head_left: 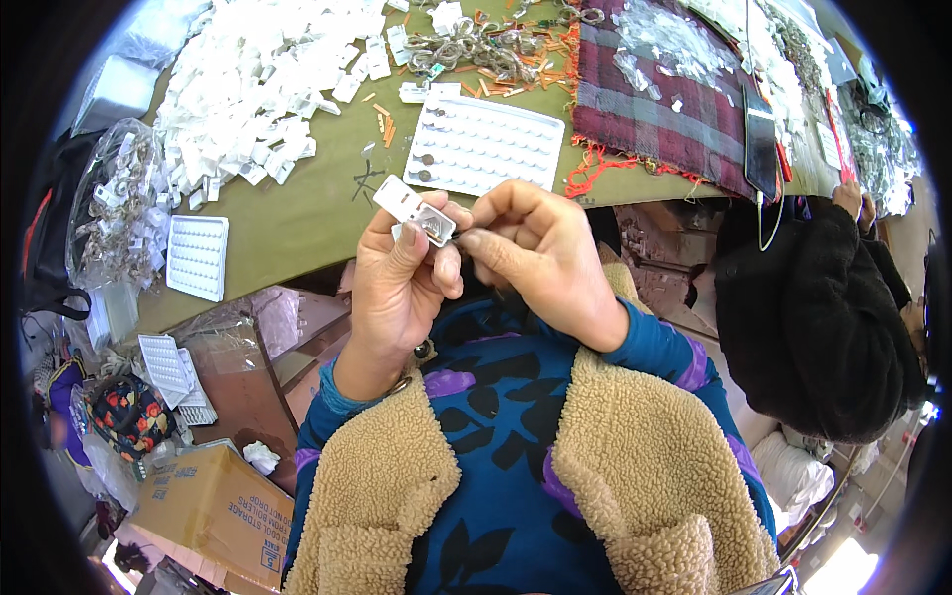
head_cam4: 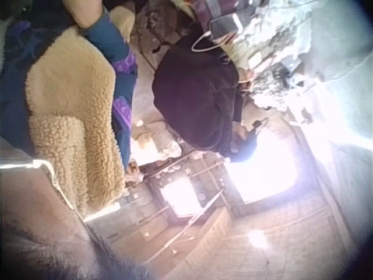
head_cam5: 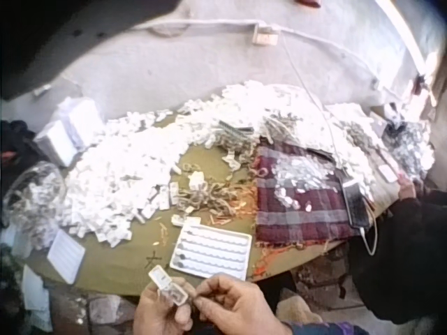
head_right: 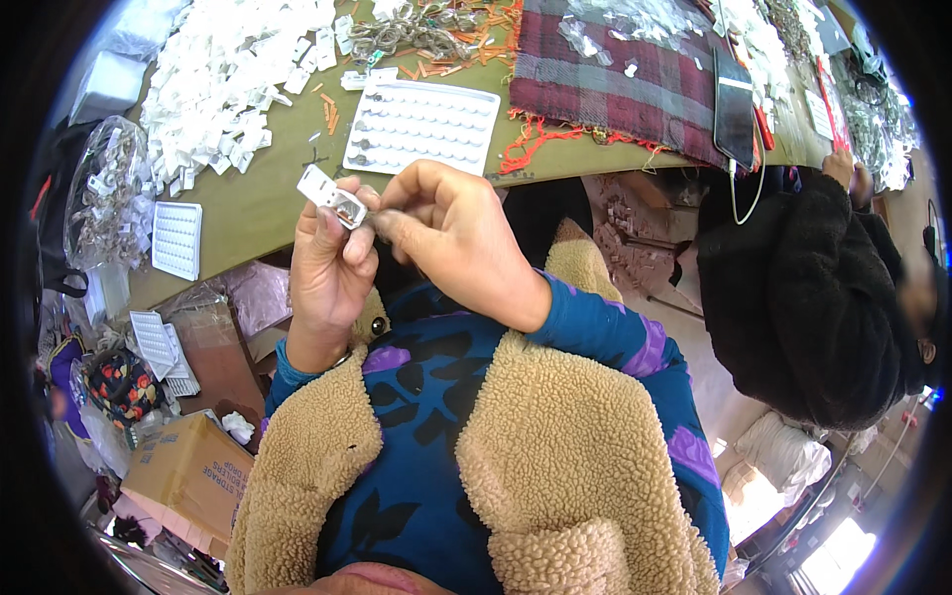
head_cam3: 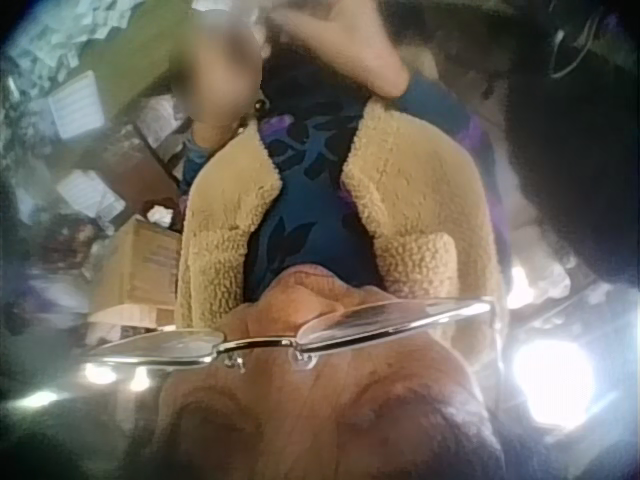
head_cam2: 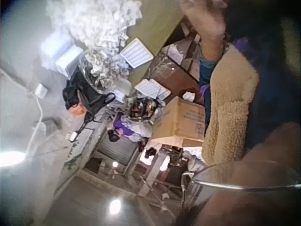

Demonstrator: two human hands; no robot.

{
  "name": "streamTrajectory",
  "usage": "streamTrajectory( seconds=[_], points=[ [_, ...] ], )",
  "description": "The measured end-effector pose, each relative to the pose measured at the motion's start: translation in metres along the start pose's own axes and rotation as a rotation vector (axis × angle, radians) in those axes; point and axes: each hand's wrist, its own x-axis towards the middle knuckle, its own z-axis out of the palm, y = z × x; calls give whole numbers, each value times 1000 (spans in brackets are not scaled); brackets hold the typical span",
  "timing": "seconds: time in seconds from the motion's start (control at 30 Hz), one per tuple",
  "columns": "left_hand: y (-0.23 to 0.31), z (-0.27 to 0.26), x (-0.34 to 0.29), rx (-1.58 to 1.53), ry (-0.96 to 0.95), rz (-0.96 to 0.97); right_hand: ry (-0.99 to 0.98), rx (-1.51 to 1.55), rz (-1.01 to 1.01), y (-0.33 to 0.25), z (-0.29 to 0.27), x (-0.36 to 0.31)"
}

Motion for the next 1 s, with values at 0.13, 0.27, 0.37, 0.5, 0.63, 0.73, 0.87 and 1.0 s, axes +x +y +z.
streamTrajectory(
  seconds=[0.13, 0.27, 0.37, 0.5, 0.63, 0.73, 0.87, 1.0],
  points=[
    [0, -4, 1, 100, 19, 44, 111, -488, -569, 7, 5, 0],
    [-5, -2, -1, 200, 80, 91, 11, -668, -748, 8, 2, 2],
    [-7, -1, -5, 258, 106, 93, -47, -757, -804, 7, 0, 6],
    [-10, -6, -5, 180, 103, 37, -88, -650, -695, 5, 0, 6],
    [-7, -10, -3, 188, 50, 46, 3, -655, -600, 3, 1, 3],
    [-8, -8, -5, 244, 67, 44, 12, -735, -593, 1, 2, 5],
    [-9, -4, -7, 473, 174, 12, -12, -902, -618, -1, 4, 7],
    [-3, -6, -6, 432, 165, -6, -11, -660, -310, -1, 6, 7]
  ],
)
